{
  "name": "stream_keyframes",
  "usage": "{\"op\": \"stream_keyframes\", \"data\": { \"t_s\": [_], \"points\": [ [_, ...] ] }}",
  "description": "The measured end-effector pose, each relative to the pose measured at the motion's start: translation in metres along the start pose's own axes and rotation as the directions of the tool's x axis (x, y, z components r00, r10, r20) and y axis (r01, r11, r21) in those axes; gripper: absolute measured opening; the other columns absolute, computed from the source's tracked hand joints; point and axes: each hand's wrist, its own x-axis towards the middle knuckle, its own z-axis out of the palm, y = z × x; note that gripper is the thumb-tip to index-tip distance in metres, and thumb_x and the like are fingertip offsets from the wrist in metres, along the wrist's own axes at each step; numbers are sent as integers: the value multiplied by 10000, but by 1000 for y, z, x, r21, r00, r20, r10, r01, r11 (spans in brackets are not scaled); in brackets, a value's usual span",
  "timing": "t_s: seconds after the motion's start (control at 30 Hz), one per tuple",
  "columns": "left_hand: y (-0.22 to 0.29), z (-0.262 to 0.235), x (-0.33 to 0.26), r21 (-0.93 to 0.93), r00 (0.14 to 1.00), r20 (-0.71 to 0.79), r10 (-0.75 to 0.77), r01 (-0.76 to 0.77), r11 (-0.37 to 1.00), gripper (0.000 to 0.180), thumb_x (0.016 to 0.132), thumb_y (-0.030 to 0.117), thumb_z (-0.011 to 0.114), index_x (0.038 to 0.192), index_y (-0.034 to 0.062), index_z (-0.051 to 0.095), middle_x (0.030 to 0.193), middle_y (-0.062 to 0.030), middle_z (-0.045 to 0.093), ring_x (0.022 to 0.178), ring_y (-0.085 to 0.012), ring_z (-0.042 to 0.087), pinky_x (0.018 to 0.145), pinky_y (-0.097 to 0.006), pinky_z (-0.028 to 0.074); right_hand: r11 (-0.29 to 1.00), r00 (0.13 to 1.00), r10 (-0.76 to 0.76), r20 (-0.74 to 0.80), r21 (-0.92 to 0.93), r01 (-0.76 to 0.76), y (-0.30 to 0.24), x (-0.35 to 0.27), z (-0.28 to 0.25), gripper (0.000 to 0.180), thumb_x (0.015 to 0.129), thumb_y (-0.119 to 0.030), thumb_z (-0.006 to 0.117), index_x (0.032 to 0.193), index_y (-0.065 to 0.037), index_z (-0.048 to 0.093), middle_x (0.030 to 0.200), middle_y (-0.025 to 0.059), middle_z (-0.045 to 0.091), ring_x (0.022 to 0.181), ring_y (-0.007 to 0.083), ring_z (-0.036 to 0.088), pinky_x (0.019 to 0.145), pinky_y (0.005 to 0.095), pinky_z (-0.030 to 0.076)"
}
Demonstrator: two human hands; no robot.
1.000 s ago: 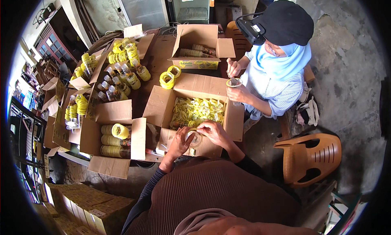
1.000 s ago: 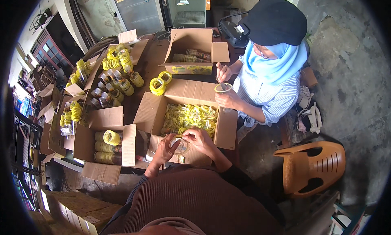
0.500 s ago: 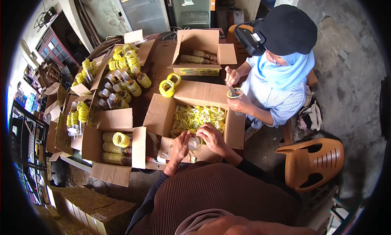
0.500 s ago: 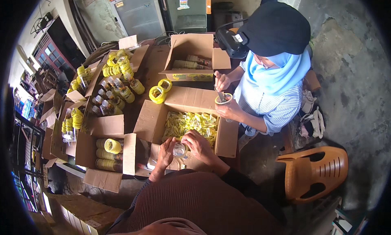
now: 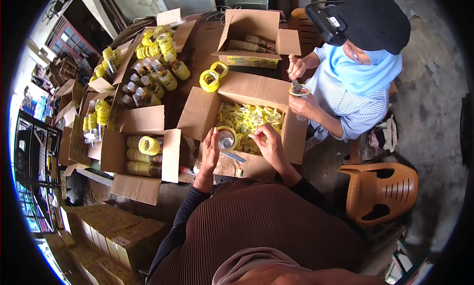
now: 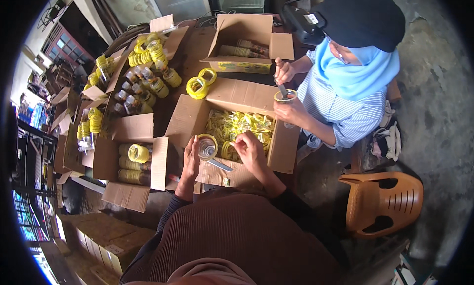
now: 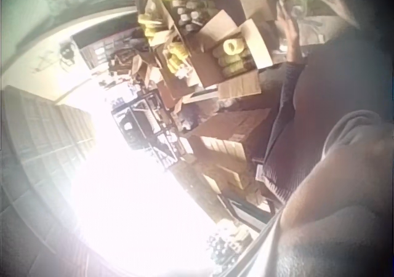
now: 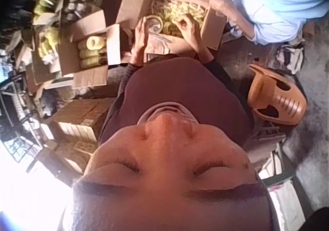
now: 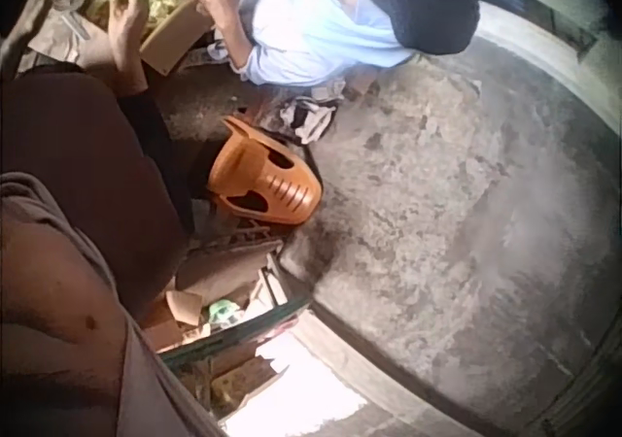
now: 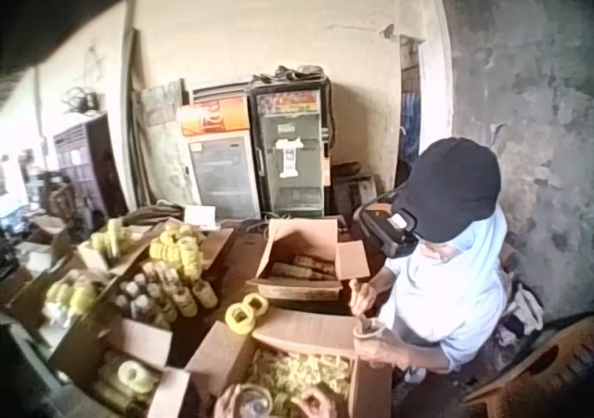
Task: The person wraps yellow adhesive labels around small clear plastic bottles by hand, removing items from a cardboard box and placing them on a table with other containers.
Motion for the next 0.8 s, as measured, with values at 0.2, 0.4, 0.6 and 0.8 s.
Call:
{"op": "stream_keyframes", "data": {
  "t_s": [0.2,0.4,0.6,0.8],
  "points": [
    [-1,2,-11,56,997,-73,-9,13,998,513,1034,360,361,1156,-115,512,1006,-204,622,955,-276,586,877,-339,446,973,997,-51,66,-223,64,4,-5,-6,125,862,-35,660,976,-29,610,881,106,573,782,228,614,680,323,506],
    [-22,10,-10,6,991,122,-50,50,999,571,1052,376,216,1230,-89,496,1182,-253,577,1114,-343,546,1011,-377,381,961,965,167,201,185,-205,-11,-12,1,157,946,-74,593,1072,20,585,909,52,626,759,73,583,686,238,503],
    [-31,8,-11,-3,976,207,67,-68,998,708,1029,473,119,1243,-89,492,1205,-245,570,1176,-346,521,1035,-374,361,824,897,322,302,378,-423,-22,-13,2,153,947,-84,596,1041,36,579,872,52,636,763,78,594,683,235,525],
    [11,2,-2,-79,917,298,264,-252,965,796,971,602,144,1327,-32,466,1393,-211,451,1378,-349,325,1137,-442,209,918,969,226,100,310,-246,-25,-11,-8,122,924,-72,631,973,33,593,815,44,630,705,57,581,607,213,488]
  ]
}}
